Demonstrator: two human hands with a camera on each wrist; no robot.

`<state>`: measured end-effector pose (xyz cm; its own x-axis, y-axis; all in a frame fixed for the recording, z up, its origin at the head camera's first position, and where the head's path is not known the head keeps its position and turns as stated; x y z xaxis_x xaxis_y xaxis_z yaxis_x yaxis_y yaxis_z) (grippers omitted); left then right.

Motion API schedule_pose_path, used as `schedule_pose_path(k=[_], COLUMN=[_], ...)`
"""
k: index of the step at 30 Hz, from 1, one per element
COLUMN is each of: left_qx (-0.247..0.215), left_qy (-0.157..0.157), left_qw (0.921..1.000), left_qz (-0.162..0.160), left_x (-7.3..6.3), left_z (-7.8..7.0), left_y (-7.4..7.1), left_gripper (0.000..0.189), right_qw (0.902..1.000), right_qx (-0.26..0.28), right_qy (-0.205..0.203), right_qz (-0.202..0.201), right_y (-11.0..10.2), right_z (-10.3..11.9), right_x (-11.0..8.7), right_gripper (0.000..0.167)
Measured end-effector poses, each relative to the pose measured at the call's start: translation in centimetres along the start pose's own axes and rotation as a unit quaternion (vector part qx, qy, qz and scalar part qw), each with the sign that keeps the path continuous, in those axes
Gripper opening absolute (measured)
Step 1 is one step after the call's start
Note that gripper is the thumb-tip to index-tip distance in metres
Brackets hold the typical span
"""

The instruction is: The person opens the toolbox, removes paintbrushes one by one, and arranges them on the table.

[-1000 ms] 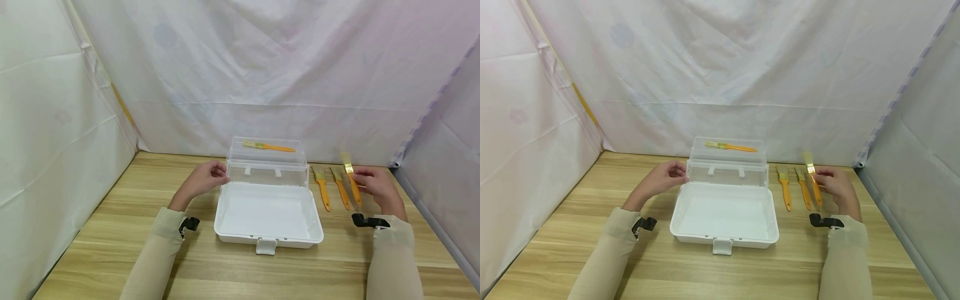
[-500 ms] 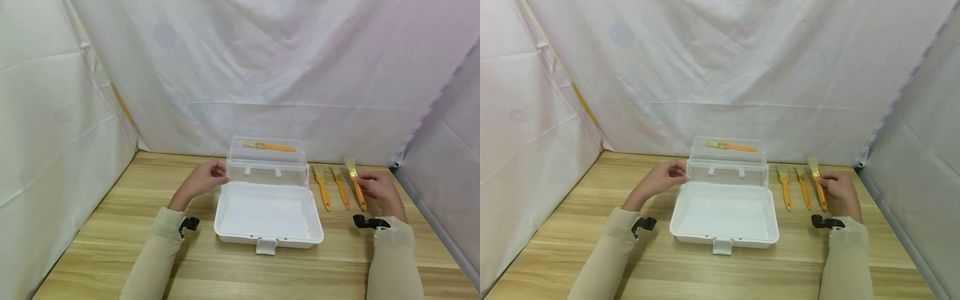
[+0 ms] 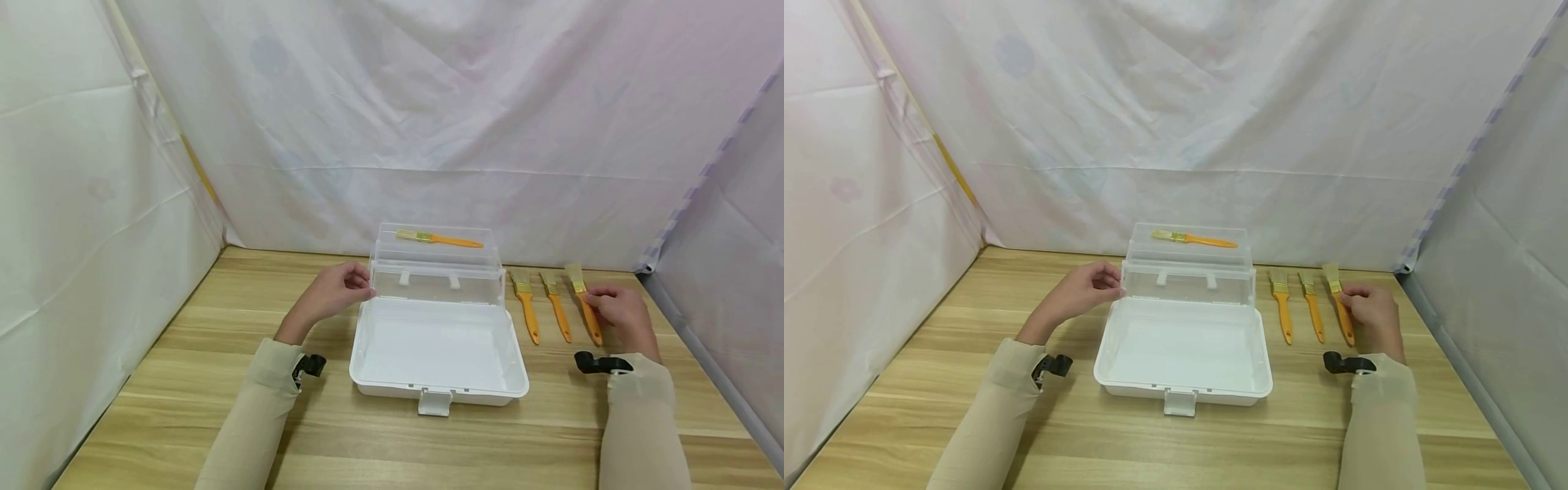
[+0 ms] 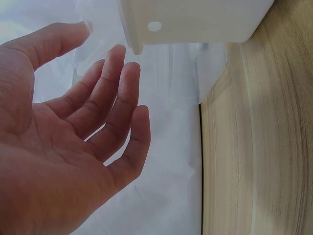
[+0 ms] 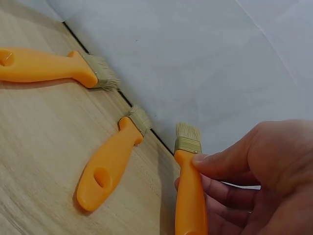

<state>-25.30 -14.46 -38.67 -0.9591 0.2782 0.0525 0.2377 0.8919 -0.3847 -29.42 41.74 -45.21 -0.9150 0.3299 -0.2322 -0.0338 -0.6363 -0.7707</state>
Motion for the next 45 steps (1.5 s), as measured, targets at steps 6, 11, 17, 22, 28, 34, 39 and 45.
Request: schedule_pose_path(k=[6,11,17,22,28,34,39,45], left_qx=[0.004,0.005,0.002,-0.001,-0.002,-0.003,-0.002,-0.004], left_qy=[-0.002,-0.001,-0.001,0.003,0.004,0.004,0.004,0.005], left_qw=[1.0,1.0,1.0,1.0,1.0,1.0,1.0,1.0], left_qz=[0.0,0.001,0.0,0.0,0.0,0.0,0.0,0.0], left_x=[0.01,0.01,0.1,0.15,0.15,0.25,0.31,0.31], left_z=[0.05,-0.06,0.08,0.13,0.13,0.2,0.27,0.36], left_y=[0.01,0.0,0.0,-0.03,-0.01,-0.03,-0.07,-0.06], left_gripper=[0.03,0.03,0.029,0.029,0.03,0.029,0.03,0.029], right_qw=[0.9997,0.9985,0.997,0.9975,0.9973,0.996,0.9932,0.992], right_qx=[-0.012,-0.036,-0.058,-0.054,-0.056,-0.067,-0.091,-0.102], right_qy=[0.002,-0.01,-0.012,-0.006,-0.001,-0.005,-0.015,-0.007], right_qz=[-0.022,-0.04,-0.05,-0.045,-0.048,-0.059,-0.071,-0.075], right_y=[0.36,0.49,0.53,0.64,0.6,0.55,0.48,0.5], right_z=[0.07,0.17,0.33,0.38,0.27,0.45,0.61,0.69], right_x=[-0.13,-0.11,0.0,0.07,0.01,-0.3,-0.58,-0.65], right_gripper=[0.047,0.043,0.043,0.044,0.044,0.044,0.043,0.043])
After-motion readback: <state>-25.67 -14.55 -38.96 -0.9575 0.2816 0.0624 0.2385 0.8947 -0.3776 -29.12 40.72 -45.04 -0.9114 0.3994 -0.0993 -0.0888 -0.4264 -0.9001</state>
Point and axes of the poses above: each hand's wrist, its own x-axis towards the middle knuckle, its own y-axis out of the palm, z = x × y, the point moved 3 cm from there along x, towards the middle knuckle, and after that the axes turned 13 degrees about -x, right-handed, at the moved point
